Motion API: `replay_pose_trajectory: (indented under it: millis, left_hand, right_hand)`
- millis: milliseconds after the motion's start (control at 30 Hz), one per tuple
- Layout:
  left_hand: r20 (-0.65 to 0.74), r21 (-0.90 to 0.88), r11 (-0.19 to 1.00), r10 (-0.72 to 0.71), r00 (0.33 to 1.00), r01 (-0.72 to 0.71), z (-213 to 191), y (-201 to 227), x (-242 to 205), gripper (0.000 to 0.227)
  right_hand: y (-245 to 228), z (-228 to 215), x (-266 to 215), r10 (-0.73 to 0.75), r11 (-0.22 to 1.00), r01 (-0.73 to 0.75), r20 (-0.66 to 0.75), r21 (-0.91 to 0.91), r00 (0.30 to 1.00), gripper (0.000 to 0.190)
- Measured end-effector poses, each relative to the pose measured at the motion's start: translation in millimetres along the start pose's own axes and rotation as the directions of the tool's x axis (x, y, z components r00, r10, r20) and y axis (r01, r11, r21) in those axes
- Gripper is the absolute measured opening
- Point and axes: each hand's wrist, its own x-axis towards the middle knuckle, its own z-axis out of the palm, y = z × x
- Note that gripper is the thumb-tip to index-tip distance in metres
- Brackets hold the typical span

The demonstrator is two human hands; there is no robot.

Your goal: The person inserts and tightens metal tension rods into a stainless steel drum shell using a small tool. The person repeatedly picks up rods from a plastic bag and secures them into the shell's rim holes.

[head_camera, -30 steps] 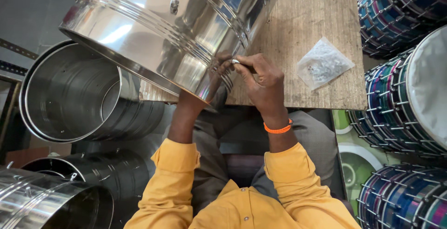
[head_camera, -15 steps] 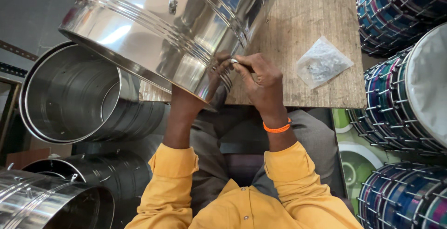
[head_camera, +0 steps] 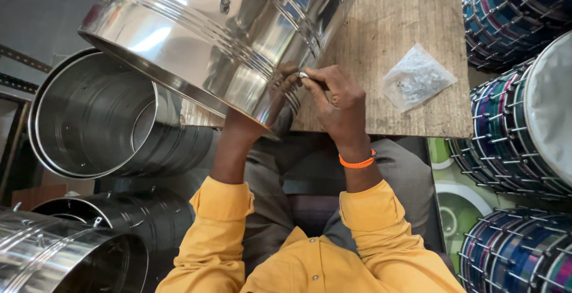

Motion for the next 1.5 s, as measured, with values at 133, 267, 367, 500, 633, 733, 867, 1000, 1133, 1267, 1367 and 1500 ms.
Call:
replay_pose_trajectory:
  millis: [133, 267, 367, 500, 633, 733, 867, 1000, 1133, 1267, 1367, 1500]
  left_hand:
    - [0.007, 0.058, 0.998, 0.017, 1.0, -0.017, 2, -4, 3, 0.03]
    - [0.056, 0.105, 0.994, 0.02, 0.998, -0.025, -6, -10, 1, 0.034]
    - [0.055, 0.06, 0.995, 0.073, 0.996, -0.076, 0, -20, -3, 0.033]
    - [0.033, 0.053, 0.998, -0.019, 0.999, 0.017, 4, -23, 0, 0.03]
    - [0.035, 0.158, 0.984, 0.081, 0.996, -0.086, -2, -20, -2, 0.029]
    - [0.084, 0.17, 0.981, 0.084, 0.993, -0.097, 0, -24, 1, 0.029]
    - [0.045, 0.073, 0.997, -0.017, 0.999, 0.014, 4, -26, -1, 0.027]
    - [0.101, -0.054, 0.997, -0.048, 0.994, 0.054, -2, -33, -3, 0.032]
    - [0.133, 0.105, 0.993, 0.047, 0.99, -0.061, 0, -37, 4, 0.032]
    - [0.109, 0.145, 0.989, -0.023, 0.994, 0.007, 1, -36, 1, 0.026]
    - [0.144, -0.078, 0.991, -0.098, 0.985, 0.11, 1, -48, 3, 0.029]
    - [0.159, 0.138, 0.978, 0.135, 0.978, -0.158, 2, -48, 3, 0.026]
  right_hand:
    - [1, -1, 2, 0.005, 1.0, -0.005, 0.009, -0.017, 1.0, 0.014]
    - [1, -1, 2, 0.022, 0.999, -0.021, 0.011, -0.039, 1.0, 0.014]
    - [2, -1, 1, 0.0, 1.0, 0.0, 0.005, -0.014, 1.0, 0.014]
    - [0, -2, 3, -0.011, 0.999, 0.012, 0.007, -0.046, 1.0, 0.015]
    - [-1, -2, 2, -0.007, 0.999, 0.008, 0.011, -0.036, 1.0, 0.015]
    - [-3, -1, 1, 0.005, 1.0, -0.005, 0.012, -0.022, 1.0, 0.015]
    - [-1, -3, 2, 0.002, 0.999, -0.001, 0.018, -0.04, 1.0, 0.015]
    - [1, -1, 1, -0.023, 0.999, 0.024, 0.009, -0.044, 1.0, 0.015]
    - [-1, -1, 2, -0.027, 0.998, 0.027, 0.006, -0.048, 1.0, 0.015]
    - [-2, -2, 2, -0.021, 0.999, 0.021, 0.009, -0.031, 1.0, 0.015]
    - [0, -1, 1, -0.018, 0.999, 0.019, 0.008, -0.031, 1.0, 0.016]
    - [0, -2, 2, -0.02, 0.999, 0.02, 0.009, -0.046, 1.0, 0.016]
